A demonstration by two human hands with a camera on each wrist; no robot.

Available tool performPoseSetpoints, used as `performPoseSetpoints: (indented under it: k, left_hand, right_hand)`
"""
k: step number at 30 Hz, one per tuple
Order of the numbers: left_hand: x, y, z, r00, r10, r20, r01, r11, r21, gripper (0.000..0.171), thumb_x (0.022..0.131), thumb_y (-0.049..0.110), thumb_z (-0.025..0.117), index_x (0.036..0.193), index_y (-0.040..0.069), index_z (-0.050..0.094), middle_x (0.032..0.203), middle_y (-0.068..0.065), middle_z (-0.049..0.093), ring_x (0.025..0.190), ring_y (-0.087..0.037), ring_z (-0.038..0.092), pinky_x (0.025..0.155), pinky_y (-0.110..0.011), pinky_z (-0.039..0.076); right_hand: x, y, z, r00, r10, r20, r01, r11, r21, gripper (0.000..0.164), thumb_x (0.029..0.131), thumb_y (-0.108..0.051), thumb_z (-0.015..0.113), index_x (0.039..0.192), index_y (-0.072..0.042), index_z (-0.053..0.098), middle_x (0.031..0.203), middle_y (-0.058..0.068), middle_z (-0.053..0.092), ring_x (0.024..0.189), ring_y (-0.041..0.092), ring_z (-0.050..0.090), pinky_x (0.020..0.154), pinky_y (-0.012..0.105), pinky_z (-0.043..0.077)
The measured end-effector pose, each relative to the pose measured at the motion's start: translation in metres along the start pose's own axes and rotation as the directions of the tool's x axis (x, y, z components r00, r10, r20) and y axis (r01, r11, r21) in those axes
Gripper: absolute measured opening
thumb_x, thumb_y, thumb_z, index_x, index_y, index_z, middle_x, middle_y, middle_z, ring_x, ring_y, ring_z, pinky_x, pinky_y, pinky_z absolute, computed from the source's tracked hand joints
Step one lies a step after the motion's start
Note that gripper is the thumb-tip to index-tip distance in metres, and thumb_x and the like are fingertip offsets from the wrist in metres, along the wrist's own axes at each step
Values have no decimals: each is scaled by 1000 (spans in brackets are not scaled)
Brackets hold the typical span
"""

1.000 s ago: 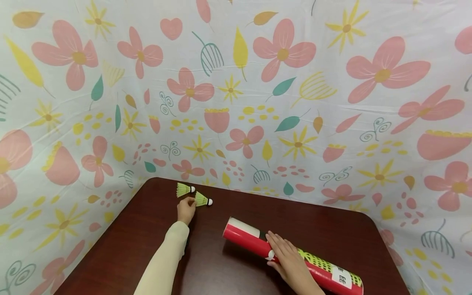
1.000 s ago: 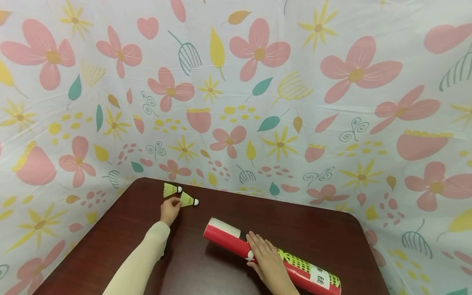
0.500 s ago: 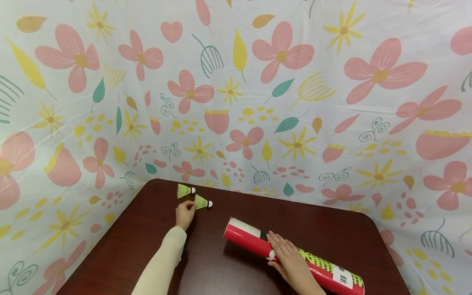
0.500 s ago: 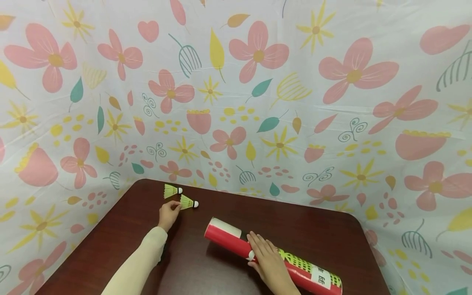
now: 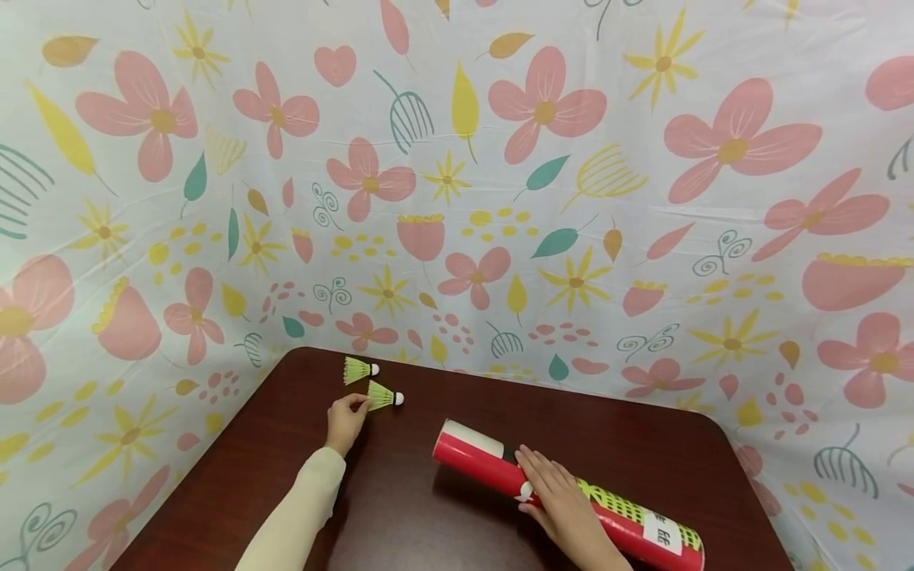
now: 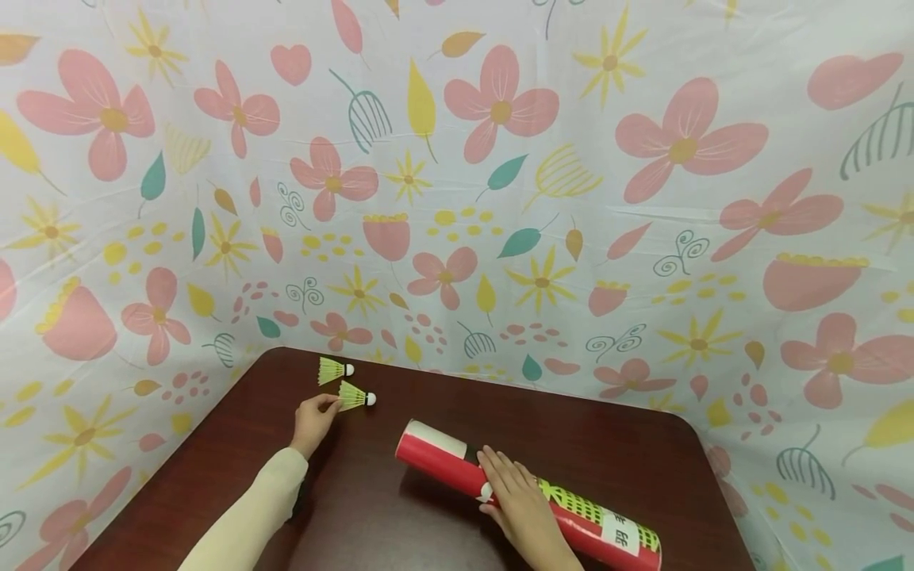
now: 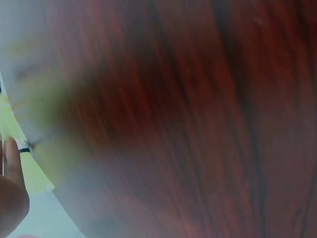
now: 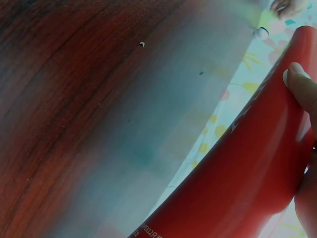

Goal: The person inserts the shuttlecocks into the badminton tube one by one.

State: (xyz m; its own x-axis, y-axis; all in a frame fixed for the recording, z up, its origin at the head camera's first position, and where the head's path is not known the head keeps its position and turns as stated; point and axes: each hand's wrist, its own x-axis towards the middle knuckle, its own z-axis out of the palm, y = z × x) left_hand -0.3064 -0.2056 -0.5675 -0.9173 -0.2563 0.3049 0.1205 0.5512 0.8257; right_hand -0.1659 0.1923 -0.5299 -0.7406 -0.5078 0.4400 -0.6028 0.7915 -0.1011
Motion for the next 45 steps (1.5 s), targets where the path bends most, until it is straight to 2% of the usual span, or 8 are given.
performPoseSetpoints:
  k: [4,8,13,23,37,39,44,45]
  left_hand:
    - [-2,1,-5,1000,11,2,-11,1000,-8,11,89,13,71,92,4,75,93,-11,72,84,-28,65,70,-40,49]
    - [-6,3,-9,1000,28,7,-28,999,-17,10,88,14,71,93,6,76,93,-10,72,84,-26,65,68,-36,49]
    - [-12,7,-13,998,59,14,-58,998,-32,9,88,15,72,91,8,76,94,-9,73,87,-26,66,72,-38,50]
    - [-21,18,-20,991,127,36,-123,988,-89,7,87,15,73,88,8,76,90,-7,73,78,-15,64,64,-24,48]
    - [-35,33,-26,976,205,75,-189,966,-177,7,85,14,74,89,9,76,86,-4,73,77,-16,66,68,-27,53]
    - [-37,37,-26,974,212,84,-193,962,-191,7,85,14,74,90,8,75,86,-4,73,77,-17,67,68,-27,54]
    - [-40,45,-23,971,214,105,-186,956,-229,7,85,13,74,90,9,75,84,-3,72,74,-13,65,67,-23,53]
    - [-41,47,-22,971,210,113,-178,954,-240,7,85,13,74,90,9,75,84,-3,72,74,-12,65,67,-23,53]
  right_hand:
    - [1,1,0,1000,1,1,-1,1000,-4,73,91,-58,47,148,-12,38,146,7,46,130,22,46,101,47,39]
    - [2,1,1,1000,4,-14,-4,1000,-11,79,92,-66,22,148,-13,39,146,6,46,130,21,45,113,30,25]
    - [2,1,1,1000,-6,-30,6,1000,1,79,92,-66,22,147,-12,39,145,8,46,129,23,47,112,16,-1]
    - [3,3,-2,1000,16,13,-16,1000,19,79,90,-64,26,149,-13,36,146,7,45,131,23,44,111,14,-4]
    - [3,4,-1,999,-8,-43,8,1000,4,79,92,-65,22,147,-11,40,144,8,48,128,24,47,112,16,0]
    - [3,4,-1,999,-12,-48,11,1000,-6,75,93,-63,33,146,-11,41,144,8,48,128,23,48,114,22,13]
    - [4,3,-2,999,15,-33,-15,1000,-4,81,79,-37,78,147,-12,41,144,7,47,129,22,47,114,20,12]
    - [4,3,-2,999,21,-27,-21,1000,6,86,73,-30,83,147,-12,41,144,7,47,129,22,47,113,17,5]
